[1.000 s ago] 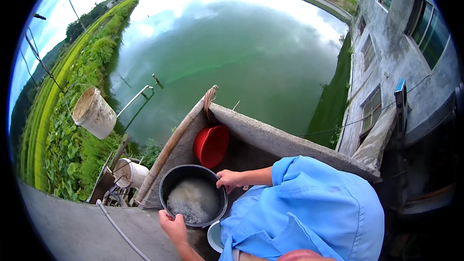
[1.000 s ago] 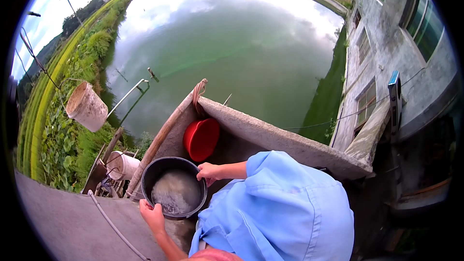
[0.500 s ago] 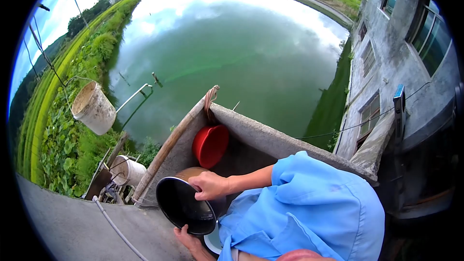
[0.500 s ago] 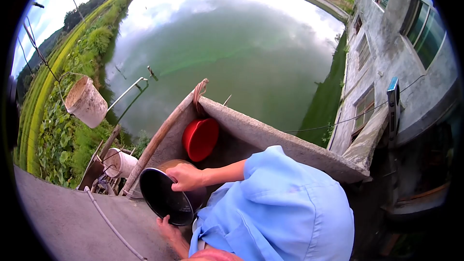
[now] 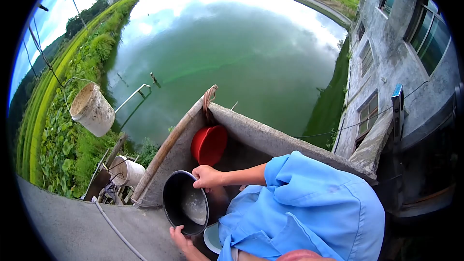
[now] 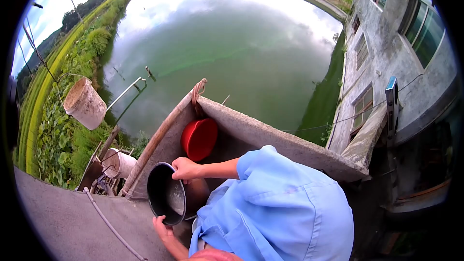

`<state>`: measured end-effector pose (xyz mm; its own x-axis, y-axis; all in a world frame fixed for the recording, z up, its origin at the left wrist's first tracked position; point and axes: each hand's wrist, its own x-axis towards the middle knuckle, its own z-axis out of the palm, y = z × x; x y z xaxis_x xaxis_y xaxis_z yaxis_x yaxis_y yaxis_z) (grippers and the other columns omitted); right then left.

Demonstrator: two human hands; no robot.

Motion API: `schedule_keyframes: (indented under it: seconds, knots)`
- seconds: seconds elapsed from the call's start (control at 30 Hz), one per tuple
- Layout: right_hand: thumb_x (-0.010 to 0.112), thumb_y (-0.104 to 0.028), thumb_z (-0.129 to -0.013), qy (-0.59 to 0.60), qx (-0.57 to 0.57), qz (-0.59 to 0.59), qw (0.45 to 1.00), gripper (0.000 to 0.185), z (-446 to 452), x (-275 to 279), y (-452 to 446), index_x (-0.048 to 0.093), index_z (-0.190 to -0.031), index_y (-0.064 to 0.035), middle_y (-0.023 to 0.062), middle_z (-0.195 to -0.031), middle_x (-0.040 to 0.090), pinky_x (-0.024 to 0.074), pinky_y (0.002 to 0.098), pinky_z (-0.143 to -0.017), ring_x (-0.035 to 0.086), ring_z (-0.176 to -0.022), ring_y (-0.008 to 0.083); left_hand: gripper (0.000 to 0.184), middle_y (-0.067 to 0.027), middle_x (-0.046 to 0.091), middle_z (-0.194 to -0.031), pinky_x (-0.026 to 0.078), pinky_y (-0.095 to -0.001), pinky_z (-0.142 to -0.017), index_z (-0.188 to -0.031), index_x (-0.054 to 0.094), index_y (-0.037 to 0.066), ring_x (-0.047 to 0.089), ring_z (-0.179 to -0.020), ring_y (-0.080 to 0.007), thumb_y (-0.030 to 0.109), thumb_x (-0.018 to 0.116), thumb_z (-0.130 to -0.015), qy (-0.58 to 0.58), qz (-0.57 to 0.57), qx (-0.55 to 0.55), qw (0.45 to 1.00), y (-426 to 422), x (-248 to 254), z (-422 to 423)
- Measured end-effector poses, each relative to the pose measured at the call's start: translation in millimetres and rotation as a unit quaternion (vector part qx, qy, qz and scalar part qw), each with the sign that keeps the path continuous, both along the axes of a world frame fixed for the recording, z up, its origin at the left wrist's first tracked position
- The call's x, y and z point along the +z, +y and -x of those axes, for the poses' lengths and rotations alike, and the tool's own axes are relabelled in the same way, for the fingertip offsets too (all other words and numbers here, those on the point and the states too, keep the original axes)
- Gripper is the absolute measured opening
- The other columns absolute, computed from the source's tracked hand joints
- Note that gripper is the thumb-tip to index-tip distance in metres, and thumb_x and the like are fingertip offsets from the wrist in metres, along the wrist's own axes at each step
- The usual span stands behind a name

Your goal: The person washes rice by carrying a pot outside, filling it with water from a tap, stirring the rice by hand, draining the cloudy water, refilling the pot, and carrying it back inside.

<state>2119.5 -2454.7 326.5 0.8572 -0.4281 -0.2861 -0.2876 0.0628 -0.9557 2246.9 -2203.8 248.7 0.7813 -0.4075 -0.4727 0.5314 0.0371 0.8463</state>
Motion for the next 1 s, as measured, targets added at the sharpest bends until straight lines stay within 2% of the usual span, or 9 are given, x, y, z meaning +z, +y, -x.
schedule_keyframes:
  seconds: [0.1, 0.2, 0.37, 0.43, 0.63, 0.77, 0.9, 0.97, 1.0]
  knots:
    - [0.054, -0.009, -0.067, 0.041, -0.037, -0.060, 0.997, 0.008, 4.6, -23.0, -7.6, 0.049, -0.067, -0.0020, 0.0080, -0.056, 0.052, 0.0486, 0.0297, -0.041, 0.056, -0.046, 0.0166, 0.017, -0.0026, 0.047, -0.063, 0.042, -0.0235, -0.044, -0.069, 0.040, 0.007, 0.047, -0.051, -0.0123, -0.004, 0.049, -0.060, -0.051, -0.013, -0.002, 0.999, -15.5, 32.2, -5.4]
    - [0.054, -0.010, -0.069, 0.080, -0.061, -0.141, 0.985, 0.009, 14.1, -45.7, -9.1, 0.048, -0.071, -0.0041, 0.0074, -0.060, 0.052, 0.0501, 0.0307, -0.045, 0.055, -0.050, 0.0167, 0.015, 0.0005, 0.044, -0.057, 0.024, -0.0211, -0.028, -0.069, 0.040, 0.008, 0.035, -0.036, -0.0068, -0.001, 0.049, -0.060, -0.168, -0.112, -0.065, 0.977, -28.1, 57.6, -11.6]
    - [0.053, -0.011, -0.073, 0.118, -0.048, -0.180, 0.975, 0.010, 24.6, -61.8, -5.3, 0.047, -0.078, -0.0054, 0.0062, -0.065, 0.051, 0.0511, 0.0305, -0.052, 0.055, -0.057, 0.0149, 0.016, 0.0015, 0.037, -0.056, 0.027, -0.0222, -0.034, -0.065, 0.034, 0.006, 0.030, -0.041, -0.0060, -0.006, 0.044, -0.061, -0.246, -0.138, -0.081, 0.956, -49.6, 94.3, 7.8]
    - [0.053, -0.010, -0.073, 0.126, -0.014, -0.202, 0.971, 0.011, 27.0, -65.1, -5.4, 0.048, -0.082, -0.0053, 0.0061, -0.068, 0.052, 0.0512, 0.0298, -0.054, 0.056, -0.060, 0.0149, 0.016, 0.0005, 0.032, -0.057, 0.028, -0.0256, -0.042, -0.065, 0.032, 0.004, 0.029, -0.048, -0.0089, -0.005, 0.044, -0.061, -0.412, -0.167, -0.100, 0.890, -49.1, 89.2, 7.9]
    - [0.054, -0.004, -0.070, 0.040, -0.003, -0.174, 0.984, 0.022, 28.2, -84.8, 1.3, 0.048, -0.091, -0.0051, 0.0081, -0.072, 0.054, 0.0513, 0.0318, -0.052, 0.059, -0.060, 0.0177, 0.016, -0.0034, 0.028, -0.060, 0.027, -0.0293, -0.046, -0.066, 0.031, 0.002, 0.028, -0.052, -0.0141, -0.002, 0.046, -0.065, -0.536, -0.202, -0.090, 0.815, -43.7, 112.4, 34.6]
    - [0.053, -0.003, -0.069, -0.052, -0.005, -0.165, 0.985, 0.022, 30.7, -69.9, 9.1, 0.048, -0.091, -0.0043, 0.0050, -0.074, 0.053, 0.0493, 0.0288, -0.051, 0.056, -0.061, 0.0149, 0.016, -0.0032, 0.030, -0.063, 0.029, -0.0288, -0.048, -0.068, 0.032, 0.002, 0.031, -0.055, -0.0146, 0.000, 0.048, -0.068, -0.529, -0.221, -0.065, 0.817, -19.4, 93.5, 33.0]
    - [0.056, -0.003, -0.064, -0.173, 0.010, 0.144, 0.974, 0.017, 24.0, -44.5, 14.0, 0.046, -0.077, -0.0009, 0.0050, -0.065, 0.045, 0.0387, 0.0272, -0.052, 0.044, -0.058, 0.0124, 0.014, -0.0051, 0.039, -0.073, 0.035, -0.0274, -0.059, -0.079, 0.040, -0.001, 0.038, -0.065, -0.0148, 0.004, 0.052, -0.074, -0.467, -0.219, -0.003, 0.856, 5.3, 66.9, 26.0]
    - [0.055, -0.006, -0.064, -0.197, 0.005, 0.140, 0.970, 0.017, 24.5, -10.2, 19.6, 0.039, -0.067, -0.0010, 0.0074, -0.061, 0.040, 0.0369, 0.0294, -0.052, 0.039, -0.055, 0.0148, 0.021, -0.0084, 0.047, -0.083, 0.040, -0.0283, -0.069, -0.089, 0.046, -0.004, 0.044, -0.073, -0.0166, 0.007, 0.055, -0.074, -0.384, -0.136, 0.059, 0.912, 11.4, 39.2, 26.5]
    - [0.056, -0.007, -0.063, -0.215, 0.009, 0.184, 0.959, 0.018, 22.3, -1.0, 21.5, 0.040, -0.065, -0.0009, 0.0085, -0.060, 0.039, 0.0375, 0.0301, -0.051, 0.040, -0.055, 0.0157, 0.028, -0.0114, 0.050, -0.094, 0.041, -0.0301, -0.077, -0.098, 0.047, -0.004, 0.048, -0.083, -0.0192, 0.009, 0.057, -0.075, -0.240, -0.109, 0.100, 0.959, 3.0, 45.0, 36.2]
